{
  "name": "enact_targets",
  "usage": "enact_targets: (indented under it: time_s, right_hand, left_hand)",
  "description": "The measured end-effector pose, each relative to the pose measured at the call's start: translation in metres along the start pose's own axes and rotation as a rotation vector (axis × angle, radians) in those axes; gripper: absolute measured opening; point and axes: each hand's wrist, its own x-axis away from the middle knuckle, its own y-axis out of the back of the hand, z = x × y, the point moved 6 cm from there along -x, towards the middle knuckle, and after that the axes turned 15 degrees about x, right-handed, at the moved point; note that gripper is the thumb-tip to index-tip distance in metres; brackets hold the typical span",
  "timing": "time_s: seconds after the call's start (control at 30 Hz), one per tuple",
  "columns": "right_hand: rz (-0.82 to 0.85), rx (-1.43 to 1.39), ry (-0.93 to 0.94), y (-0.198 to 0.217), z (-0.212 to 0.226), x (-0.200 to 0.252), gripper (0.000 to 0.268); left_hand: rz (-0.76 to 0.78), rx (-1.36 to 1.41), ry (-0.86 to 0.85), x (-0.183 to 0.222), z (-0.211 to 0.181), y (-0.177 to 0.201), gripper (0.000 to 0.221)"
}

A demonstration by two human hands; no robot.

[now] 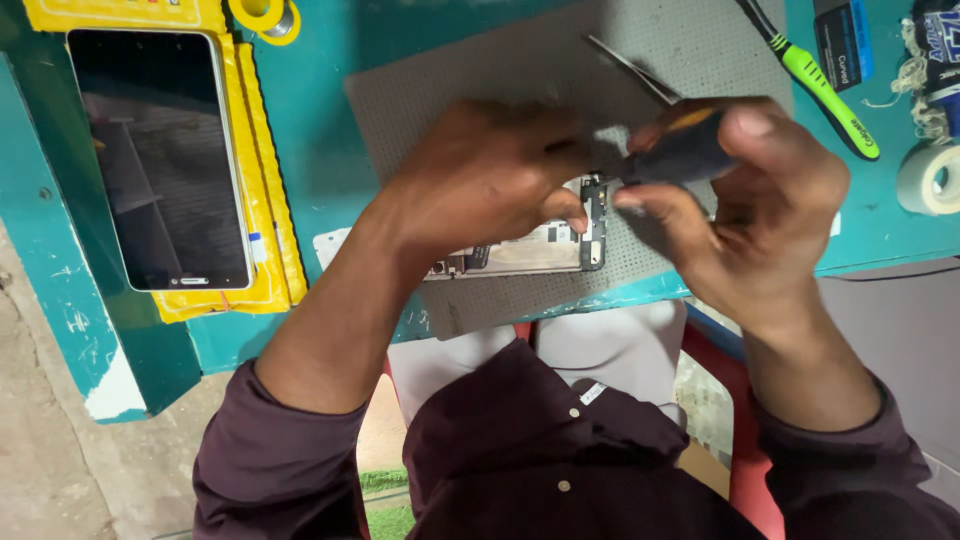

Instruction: The person applies adhesive to a smartphone's internal frame. They use a screwdriver to remove screws from the device and tweezers to detach a small internal component.

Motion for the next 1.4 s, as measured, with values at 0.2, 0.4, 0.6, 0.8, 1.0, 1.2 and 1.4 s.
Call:
enact_targets:
  time_s: [0.2,0.4,0.6,0.8,1.0,1.2,1.4]
  right_hand:
    - [0.107,-0.009,0.041,0.004,0.013,-0.006,0.065]
    - [0.025,0.054,-0.049,0.003,0.001,0.01,0.069]
    - [0.063,0.081,0.016,0.004,0.004,0.005,0.072]
    - [0.015,0.068,0.012,0.004,0.003,0.0,0.076]
    - [0.065,0.081,0.068,0.004,0.003,0.002,0.084]
    - [0.125,-0.045,-0.043,0.009,-0.003,0.01,0.073]
    - [0.004,-0.024,-0.036,0.005,-0.003,0.009,0.072]
  left_hand:
    - [0.038,-0.063,0.01,0.002,0.004,-0.004,0.029]
    - [-0.023,-0.059,-0.029,0.003,0.001,-0.005,0.032]
    - [-0.027,-0.078,-0.02,0.003,0.003,-0.008,0.035]
    - [-0.014,-0.071,-0.004,0.003,0.005,-0.009,0.039]
    - [-0.007,0.005,-0.012,0.002,0.006,-0.001,0.034]
    - [0.026,0.11,0.083,0.005,0.014,0.01,0.017]
    - [0.059,0.155,-0.097,0.007,-0.02,0.017,0.007]
